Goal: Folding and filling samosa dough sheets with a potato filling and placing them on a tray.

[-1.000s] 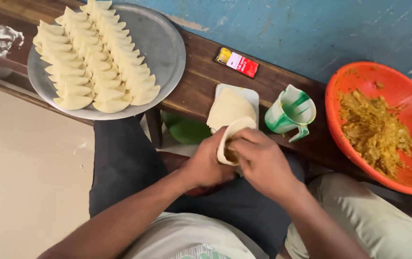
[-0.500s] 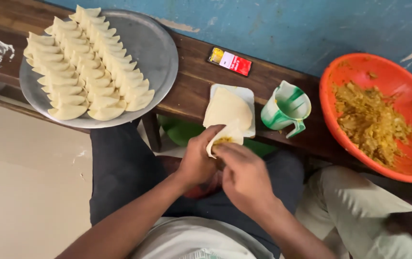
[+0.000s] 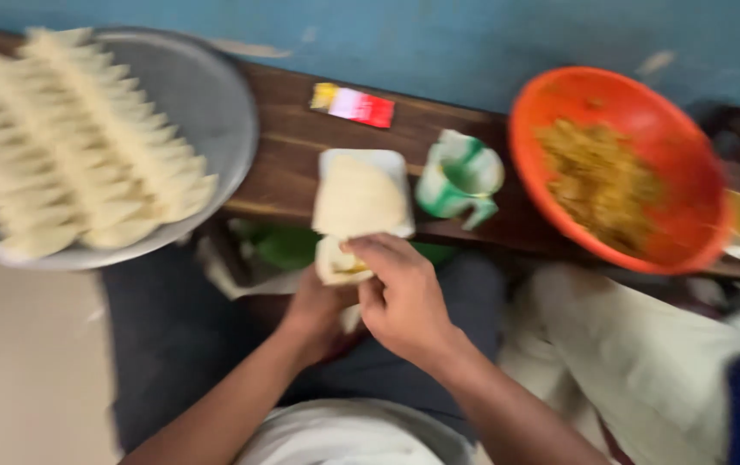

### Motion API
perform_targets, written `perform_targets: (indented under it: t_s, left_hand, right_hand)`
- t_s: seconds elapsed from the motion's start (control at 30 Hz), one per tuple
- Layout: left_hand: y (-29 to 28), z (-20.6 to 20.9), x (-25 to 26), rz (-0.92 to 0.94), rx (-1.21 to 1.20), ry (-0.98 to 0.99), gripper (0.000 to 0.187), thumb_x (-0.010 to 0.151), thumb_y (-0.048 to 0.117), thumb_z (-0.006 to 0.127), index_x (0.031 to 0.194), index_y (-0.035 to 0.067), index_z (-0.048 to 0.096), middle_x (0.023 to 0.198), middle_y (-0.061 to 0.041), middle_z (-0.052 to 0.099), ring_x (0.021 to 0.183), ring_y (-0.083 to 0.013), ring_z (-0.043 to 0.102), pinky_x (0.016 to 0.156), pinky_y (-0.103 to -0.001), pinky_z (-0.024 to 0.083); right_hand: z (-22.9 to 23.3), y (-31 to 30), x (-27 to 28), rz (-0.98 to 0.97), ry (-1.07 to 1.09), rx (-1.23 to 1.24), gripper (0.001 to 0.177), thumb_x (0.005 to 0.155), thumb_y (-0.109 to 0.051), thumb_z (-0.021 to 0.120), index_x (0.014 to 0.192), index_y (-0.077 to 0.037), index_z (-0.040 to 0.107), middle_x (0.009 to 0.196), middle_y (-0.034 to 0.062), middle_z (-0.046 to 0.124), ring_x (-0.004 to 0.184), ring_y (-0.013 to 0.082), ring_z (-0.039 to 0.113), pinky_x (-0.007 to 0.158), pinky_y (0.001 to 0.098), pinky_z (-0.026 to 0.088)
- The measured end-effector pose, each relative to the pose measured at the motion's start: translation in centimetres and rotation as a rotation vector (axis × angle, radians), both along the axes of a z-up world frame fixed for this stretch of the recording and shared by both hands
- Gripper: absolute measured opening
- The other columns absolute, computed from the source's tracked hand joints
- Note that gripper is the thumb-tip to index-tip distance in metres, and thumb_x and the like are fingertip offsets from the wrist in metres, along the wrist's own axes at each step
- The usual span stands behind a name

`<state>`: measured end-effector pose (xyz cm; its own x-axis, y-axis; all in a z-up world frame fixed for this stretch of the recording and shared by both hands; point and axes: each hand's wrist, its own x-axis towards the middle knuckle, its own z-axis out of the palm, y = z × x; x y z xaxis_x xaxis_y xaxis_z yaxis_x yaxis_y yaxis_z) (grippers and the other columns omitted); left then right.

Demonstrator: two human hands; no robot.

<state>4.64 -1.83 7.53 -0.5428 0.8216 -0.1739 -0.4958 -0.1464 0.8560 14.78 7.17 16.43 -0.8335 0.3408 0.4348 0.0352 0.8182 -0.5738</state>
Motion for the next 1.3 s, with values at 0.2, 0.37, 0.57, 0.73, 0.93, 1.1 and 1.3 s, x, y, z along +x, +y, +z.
perform_targets:
  t_s: [0.2, 0.37, 0.57, 0.73, 0.93, 1.1, 1.3]
  left_hand:
    - [-1.3, -5.8, -0.6, -0.051, -0.083, -0.040, 0.044, 0.078, -0.011, 0.066, 0.120, 0.001, 0.064, 0.106, -0.012, 0.075, 0.086, -0.0211, 0.076, 0.075, -0.035, 0.061]
    - [-1.7, -12.2, -1.9, 0.038, -0.201, 0.135, 0.052, 0.072, -0.009, 0.076, 0.121, 0.001, 0.063, 0.110, -0.008, 0.075, 0.095, -0.0161, 0.073, 0.081, -0.031, 0.058]
    - [-0.9, -12.3, -1.7, 0.056, -0.254, 0.258, 0.052, 0.072, -0.009, 0.076, 0.121, 0.001, 0.062, 0.108, -0.007, 0.074, 0.098, -0.0176, 0.072, 0.083, -0.032, 0.056]
    - [-1.4, -12.9, -2.1, 0.069, -0.281, 0.277, 0.047, 0.074, -0.008, 0.078, 0.119, 0.000, 0.066, 0.110, -0.009, 0.076, 0.098, -0.0177, 0.072, 0.085, -0.032, 0.056]
    - [-0.7, -12.8, -1.4, 0.062, -0.228, 0.237, 0.045, 0.076, -0.006, 0.077, 0.120, -0.001, 0.066, 0.111, -0.009, 0.076, 0.099, -0.0181, 0.073, 0.086, -0.033, 0.056]
    - [-1.7, -10.3, -2.3, 0.216, -0.244, 0.404, 0.049, 0.074, -0.007, 0.080, 0.120, -0.001, 0.065, 0.112, -0.009, 0.076, 0.101, -0.0179, 0.071, 0.091, -0.031, 0.055]
    - [-1.2, -2.7, -2.2, 0.232, -0.045, 0.331, 0.048, 0.078, -0.007, 0.075, 0.125, -0.001, 0.065, 0.117, -0.010, 0.075, 0.107, -0.0169, 0.071, 0.094, -0.031, 0.054]
  right_hand:
    - [-1.2, 13.2, 4.3, -0.434, 0.151, -0.068, 0.039, 0.077, 0.007, 0.057, 0.111, -0.002, 0.073, 0.104, 0.0170, 0.075, 0.086, 0.0319, 0.074, 0.077, 0.0371, 0.057]
    - [-6.7, 25.9, 8.6, -0.818, -0.061, 0.341, 0.040, 0.075, 0.004, 0.065, 0.115, 0.005, 0.072, 0.110, 0.0280, 0.070, 0.107, 0.0458, 0.066, 0.093, 0.0510, 0.052]
    - [-10.1, 23.5, 6.8, -0.871, -0.107, 0.316, 0.043, 0.072, 0.005, 0.063, 0.114, 0.006, 0.072, 0.109, 0.0307, 0.070, 0.105, 0.0458, 0.066, 0.093, 0.0499, 0.051]
    - [-8.8, 27.8, 11.9, -0.814, 0.240, -0.155, 0.031, 0.080, 0.006, 0.059, 0.106, 0.003, 0.074, 0.097, 0.0170, 0.074, 0.085, 0.0204, 0.071, 0.080, 0.0340, 0.056]
    - [-7.2, 27.9, 18.5, -0.750, 0.699, -0.681, 0.028, 0.081, 0.009, 0.053, 0.103, 0.000, 0.069, 0.090, 0.0039, 0.064, 0.066, 0.0106, 0.054, 0.057, 0.0250, 0.042]
    - [-9.2, 25.1, 15.7, -0.703, 0.655, -0.864, 0.021, 0.081, 0.010, 0.053, 0.095, 0.003, 0.067, 0.088, 0.0062, 0.067, 0.065, 0.0097, 0.052, 0.055, 0.0232, 0.036]
    - [-5.6, 20.4, 3.2, -0.345, 0.195, -0.352, 0.025, 0.097, -0.017, 0.065, 0.107, 0.005, 0.074, 0.094, 0.0102, 0.074, 0.088, 0.0181, 0.068, 0.079, 0.0302, 0.055]
